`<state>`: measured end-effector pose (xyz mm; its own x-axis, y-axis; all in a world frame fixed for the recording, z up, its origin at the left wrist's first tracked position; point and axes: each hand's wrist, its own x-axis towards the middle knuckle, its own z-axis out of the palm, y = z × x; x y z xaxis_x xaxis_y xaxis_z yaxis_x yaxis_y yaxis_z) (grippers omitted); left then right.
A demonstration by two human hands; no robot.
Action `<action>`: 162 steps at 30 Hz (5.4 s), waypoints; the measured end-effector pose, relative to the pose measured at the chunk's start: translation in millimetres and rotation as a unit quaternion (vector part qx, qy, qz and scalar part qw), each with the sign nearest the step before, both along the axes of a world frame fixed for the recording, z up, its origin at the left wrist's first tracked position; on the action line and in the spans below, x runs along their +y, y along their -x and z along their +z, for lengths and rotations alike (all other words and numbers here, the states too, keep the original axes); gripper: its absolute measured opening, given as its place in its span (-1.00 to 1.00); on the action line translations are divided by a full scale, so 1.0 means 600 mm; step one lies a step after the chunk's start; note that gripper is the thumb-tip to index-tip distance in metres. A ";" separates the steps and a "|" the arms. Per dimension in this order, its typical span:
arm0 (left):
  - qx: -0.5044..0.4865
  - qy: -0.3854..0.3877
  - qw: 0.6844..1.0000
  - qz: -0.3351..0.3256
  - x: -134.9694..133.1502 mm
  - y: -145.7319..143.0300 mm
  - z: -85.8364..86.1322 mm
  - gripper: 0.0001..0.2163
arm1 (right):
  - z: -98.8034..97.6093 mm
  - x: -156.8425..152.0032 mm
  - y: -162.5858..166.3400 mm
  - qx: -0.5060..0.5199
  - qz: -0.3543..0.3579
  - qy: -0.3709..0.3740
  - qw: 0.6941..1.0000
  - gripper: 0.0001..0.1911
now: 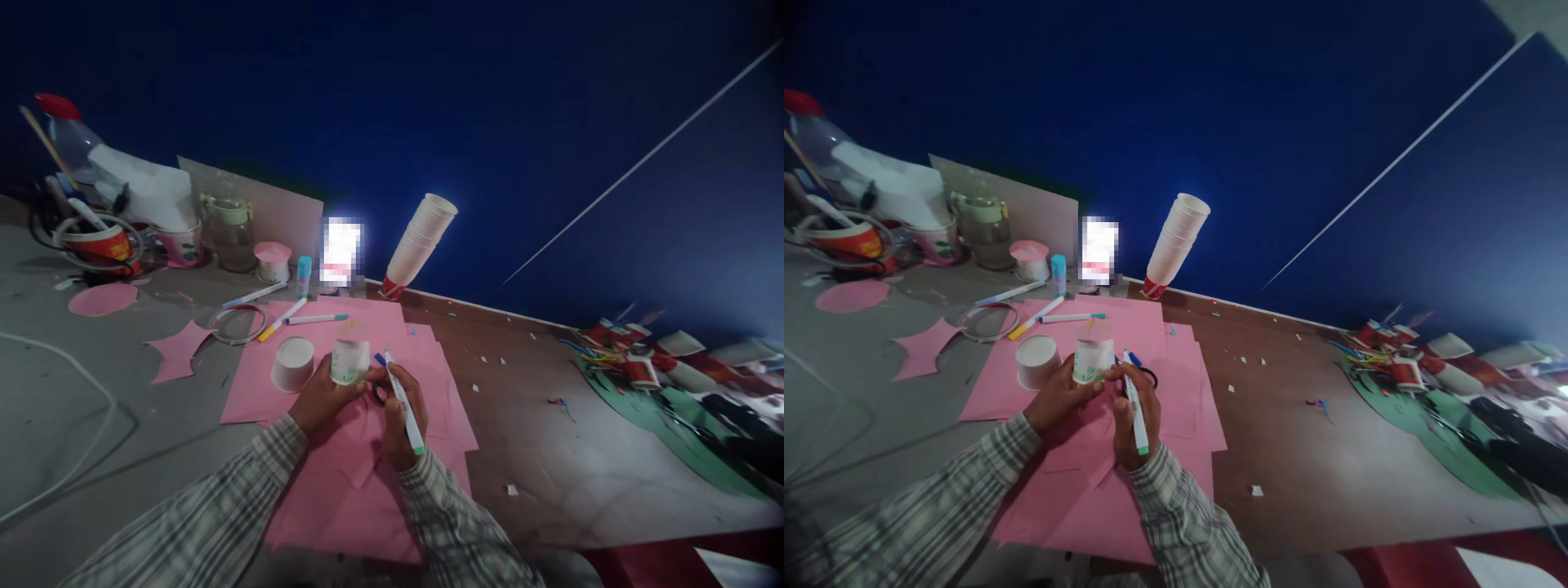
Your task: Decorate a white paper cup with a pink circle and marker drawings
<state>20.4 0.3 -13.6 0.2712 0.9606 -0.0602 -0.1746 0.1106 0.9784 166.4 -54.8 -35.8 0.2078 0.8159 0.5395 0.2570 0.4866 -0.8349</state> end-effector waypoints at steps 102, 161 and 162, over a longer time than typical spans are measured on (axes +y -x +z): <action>0.014 -0.009 1.000 -0.001 -0.003 -0.002 0.015 -0.52 | 0.047 0.008 -0.014 -0.068 -0.037 -0.032 0.996 -0.74; -0.029 0.027 0.999 0.014 -0.010 -0.011 0.010 -0.52 | 0.047 0.011 -0.008 -0.083 -0.052 -0.019 0.995 -0.76; -0.029 0.029 0.999 0.015 -0.010 -0.010 0.011 -0.52 | 0.048 0.010 -0.008 -0.082 -0.050 -0.017 0.995 -0.75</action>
